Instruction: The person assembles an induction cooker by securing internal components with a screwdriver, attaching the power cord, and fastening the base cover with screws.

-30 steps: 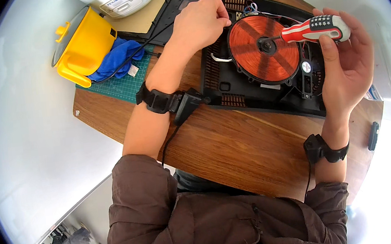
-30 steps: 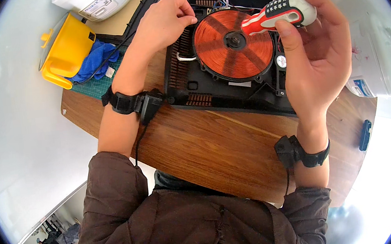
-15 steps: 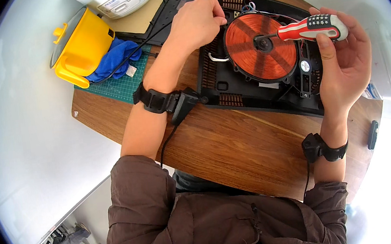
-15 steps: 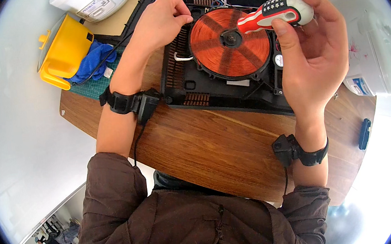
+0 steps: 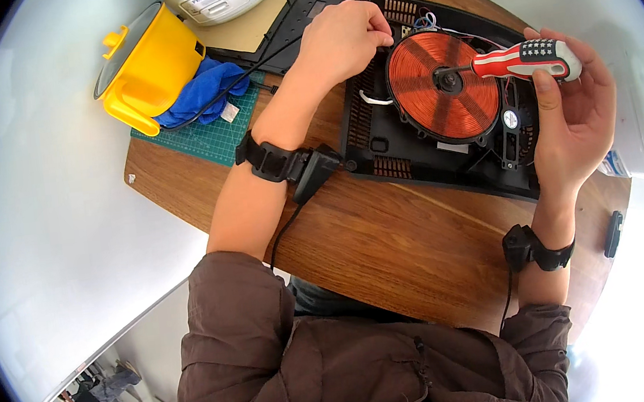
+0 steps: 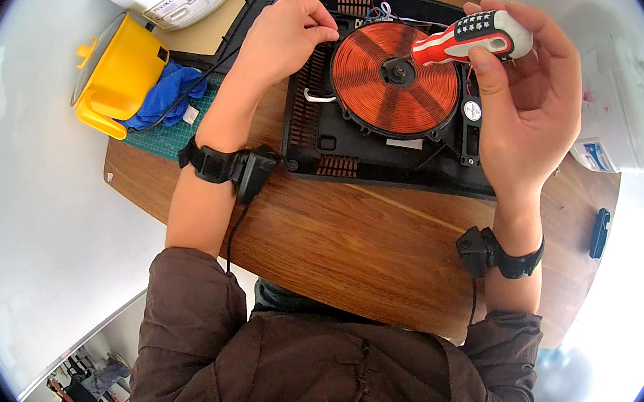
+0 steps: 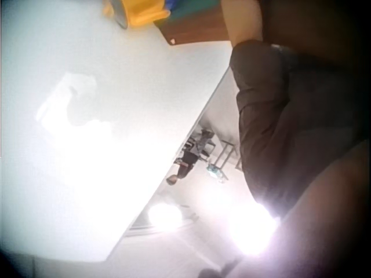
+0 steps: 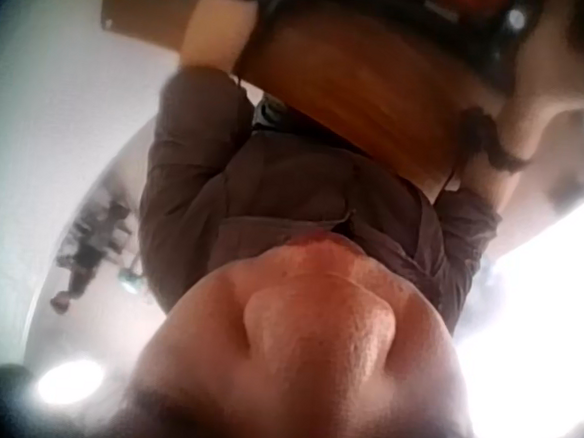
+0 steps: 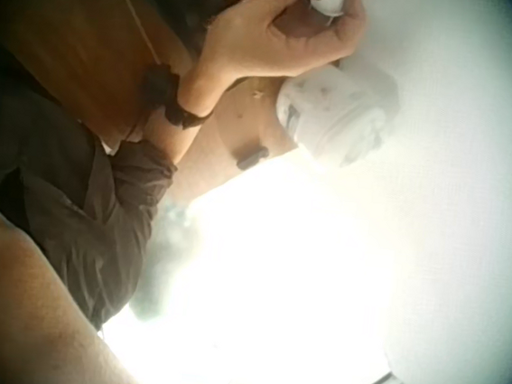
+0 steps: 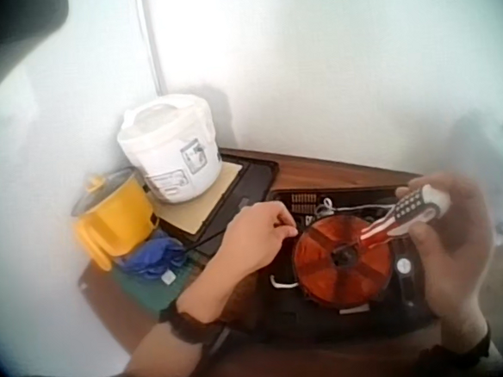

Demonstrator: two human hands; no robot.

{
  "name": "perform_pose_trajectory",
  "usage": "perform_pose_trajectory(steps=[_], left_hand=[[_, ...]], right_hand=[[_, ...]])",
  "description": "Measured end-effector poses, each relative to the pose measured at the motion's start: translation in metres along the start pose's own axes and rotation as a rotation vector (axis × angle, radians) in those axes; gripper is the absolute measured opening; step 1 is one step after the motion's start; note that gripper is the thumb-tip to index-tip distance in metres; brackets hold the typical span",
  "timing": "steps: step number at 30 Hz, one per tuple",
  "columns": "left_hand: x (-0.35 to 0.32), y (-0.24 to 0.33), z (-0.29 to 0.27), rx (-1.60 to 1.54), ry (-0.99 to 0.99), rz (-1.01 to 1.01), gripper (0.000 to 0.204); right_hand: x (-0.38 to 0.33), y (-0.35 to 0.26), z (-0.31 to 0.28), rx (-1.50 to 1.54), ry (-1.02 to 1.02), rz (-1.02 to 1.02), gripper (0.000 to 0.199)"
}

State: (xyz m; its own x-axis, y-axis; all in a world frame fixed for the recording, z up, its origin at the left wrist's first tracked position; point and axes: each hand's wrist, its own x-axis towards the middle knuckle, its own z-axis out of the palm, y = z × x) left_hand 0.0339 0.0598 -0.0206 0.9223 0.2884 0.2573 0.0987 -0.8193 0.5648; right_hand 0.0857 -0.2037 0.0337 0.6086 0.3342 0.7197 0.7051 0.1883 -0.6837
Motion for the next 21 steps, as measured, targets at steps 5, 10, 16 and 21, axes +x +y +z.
perform_pose_trajectory(steps=[5, 10, 16, 21], left_hand=[[0.001, -0.003, 0.001, 0.007, 0.019, 0.044, 0.013], [0.001, 0.000, 0.000, 0.035, 0.015, 0.074, 0.013], [-0.003, 0.007, -0.002, 0.084, 0.038, 0.139, 0.013], [-0.002, 0.007, -0.004, 0.140, 0.041, 0.194, 0.013]], right_hand=[[0.000, 0.001, -0.001, -0.016, -0.001, -0.008, 0.041], [-0.001, 0.001, 0.001, -0.021, -0.002, -0.019, 0.041], [0.000, 0.002, 0.000, -0.022, -0.020, -0.037, 0.042], [0.000, 0.002, 0.001, -0.006, -0.020, -0.045, 0.043]])
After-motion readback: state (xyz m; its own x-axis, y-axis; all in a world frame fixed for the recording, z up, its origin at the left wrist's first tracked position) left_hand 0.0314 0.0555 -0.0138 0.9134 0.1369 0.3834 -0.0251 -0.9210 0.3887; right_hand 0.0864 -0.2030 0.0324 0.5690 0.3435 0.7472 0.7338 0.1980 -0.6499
